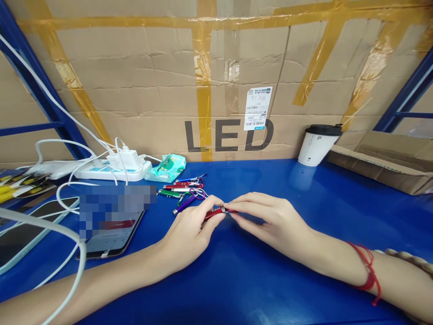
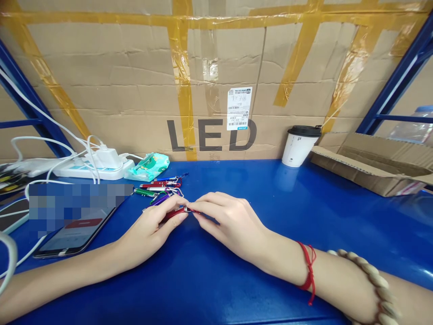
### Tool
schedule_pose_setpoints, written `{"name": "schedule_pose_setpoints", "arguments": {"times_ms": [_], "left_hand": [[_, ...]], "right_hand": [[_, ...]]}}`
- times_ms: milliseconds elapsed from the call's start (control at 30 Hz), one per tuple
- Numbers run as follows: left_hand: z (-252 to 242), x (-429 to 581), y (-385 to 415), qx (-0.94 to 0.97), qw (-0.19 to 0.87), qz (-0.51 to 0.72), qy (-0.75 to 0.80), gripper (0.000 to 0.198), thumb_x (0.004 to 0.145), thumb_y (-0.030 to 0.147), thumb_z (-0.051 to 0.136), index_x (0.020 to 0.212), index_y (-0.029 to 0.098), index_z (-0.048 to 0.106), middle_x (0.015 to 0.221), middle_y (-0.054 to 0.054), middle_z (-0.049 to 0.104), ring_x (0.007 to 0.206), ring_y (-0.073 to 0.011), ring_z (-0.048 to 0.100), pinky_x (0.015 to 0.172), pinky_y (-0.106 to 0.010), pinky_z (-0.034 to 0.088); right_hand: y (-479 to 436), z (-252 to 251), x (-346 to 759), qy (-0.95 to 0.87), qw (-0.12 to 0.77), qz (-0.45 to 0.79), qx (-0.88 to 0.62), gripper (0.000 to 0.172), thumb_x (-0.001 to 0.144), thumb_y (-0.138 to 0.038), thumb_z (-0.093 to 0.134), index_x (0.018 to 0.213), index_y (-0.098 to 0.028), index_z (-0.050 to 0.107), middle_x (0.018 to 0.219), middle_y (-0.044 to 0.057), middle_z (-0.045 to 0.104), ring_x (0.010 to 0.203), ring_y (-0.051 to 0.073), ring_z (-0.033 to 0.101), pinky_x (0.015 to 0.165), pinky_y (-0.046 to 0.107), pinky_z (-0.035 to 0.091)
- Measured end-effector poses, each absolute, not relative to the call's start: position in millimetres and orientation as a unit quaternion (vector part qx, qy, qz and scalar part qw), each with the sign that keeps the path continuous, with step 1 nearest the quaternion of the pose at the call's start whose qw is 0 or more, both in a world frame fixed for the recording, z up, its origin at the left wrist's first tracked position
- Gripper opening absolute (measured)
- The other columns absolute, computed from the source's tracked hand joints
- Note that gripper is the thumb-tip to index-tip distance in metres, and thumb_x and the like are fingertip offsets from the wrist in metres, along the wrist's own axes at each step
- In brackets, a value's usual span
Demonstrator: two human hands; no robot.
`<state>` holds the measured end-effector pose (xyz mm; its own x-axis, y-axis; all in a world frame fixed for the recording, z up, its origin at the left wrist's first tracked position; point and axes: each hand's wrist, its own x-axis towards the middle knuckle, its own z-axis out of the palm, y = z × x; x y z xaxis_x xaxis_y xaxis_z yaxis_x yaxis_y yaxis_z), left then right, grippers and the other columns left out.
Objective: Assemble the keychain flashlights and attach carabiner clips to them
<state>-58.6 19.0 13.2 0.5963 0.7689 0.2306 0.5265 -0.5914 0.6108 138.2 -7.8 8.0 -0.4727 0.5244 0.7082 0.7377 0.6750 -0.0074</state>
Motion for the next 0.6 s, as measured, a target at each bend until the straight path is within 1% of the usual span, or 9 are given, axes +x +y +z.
{"name": "schedule_pose_setpoints", "arguments": {"times_ms": [133, 233, 333, 400, 467, 600], "left_hand": [[13, -59, 19, 0.862, 0.259, 0.234, 0.369, 0.019, 0.093, 0.033, 0.035, 0.1, 0.024, 0.05, 0.09, 0.002, 0.063, 0.081, -0.0151, 0.058, 0.074, -0.026, 0.04], [13, -59, 18, 0.873, 0.266, 0.218, 0.345, 0.02, 0.093, 0.032, 0.033, 0.101, 0.023, 0.05, 0.095, 0.001, 0.063, 0.087, -0.0159, 0.059, 0.079, -0.027, 0.04], [14, -59, 18, 0.883, 0.264, 0.212, 0.325, 0.02, 0.094, 0.03, 0.033, 0.101, 0.023, 0.051, 0.094, 0.001, 0.063, 0.084, -0.0153, 0.059, 0.077, -0.026, 0.041], [14, -59, 17, 0.89, 0.262, 0.206, 0.312, 0.02, 0.094, 0.029, 0.034, 0.101, 0.023, 0.051, 0.091, 0.001, 0.063, 0.082, -0.0147, 0.058, 0.075, -0.026, 0.041], [15, -60, 17, 0.894, 0.264, 0.199, 0.302, 0.017, 0.093, 0.028, 0.035, 0.098, 0.023, 0.051, 0.09, 0.001, 0.061, 0.082, -0.0144, 0.057, 0.073, -0.025, 0.04], [14, -60, 15, 0.892, 0.264, 0.191, 0.312, 0.011, 0.092, 0.025, 0.038, 0.088, 0.021, 0.047, 0.09, 0.0, 0.059, 0.08, -0.0139, 0.055, 0.068, -0.024, 0.04]], "right_hand": [[-5, 9, 142, -0.847, 0.339, -0.209, -0.353, 0.028, 0.08, -0.025, 0.053, 0.107, -0.025, 0.059, 0.094, -0.005, 0.062, 0.082, -0.003, 0.056, 0.075, 0.006, 0.049], [-6, 11, 142, -0.852, 0.343, -0.215, -0.332, 0.02, 0.08, -0.023, 0.053, 0.098, -0.023, 0.062, 0.091, -0.005, 0.062, 0.081, -0.004, 0.056, 0.074, 0.006, 0.048], [-8, 12, 141, -0.854, 0.359, -0.191, -0.323, 0.016, 0.079, -0.02, 0.053, 0.09, -0.021, 0.064, 0.088, -0.005, 0.063, 0.08, -0.004, 0.056, 0.073, 0.005, 0.047], [-9, 13, 140, -0.853, 0.381, -0.141, -0.327, 0.014, 0.079, -0.019, 0.053, 0.085, -0.019, 0.065, 0.083, -0.005, 0.063, 0.077, -0.005, 0.057, 0.072, 0.003, 0.046], [-9, 15, 139, -0.848, 0.397, -0.056, -0.348, 0.013, 0.079, -0.022, 0.054, 0.079, -0.018, 0.067, 0.078, -0.005, 0.063, 0.072, -0.006, 0.057, 0.07, 0.002, 0.046], [-10, 21, 136, -0.807, 0.373, 0.136, -0.437, 0.021, 0.075, -0.033, 0.059, 0.071, -0.016, 0.069, 0.071, -0.002, 0.064, 0.063, -0.005, 0.057, 0.06, 0.002, 0.043]]}}
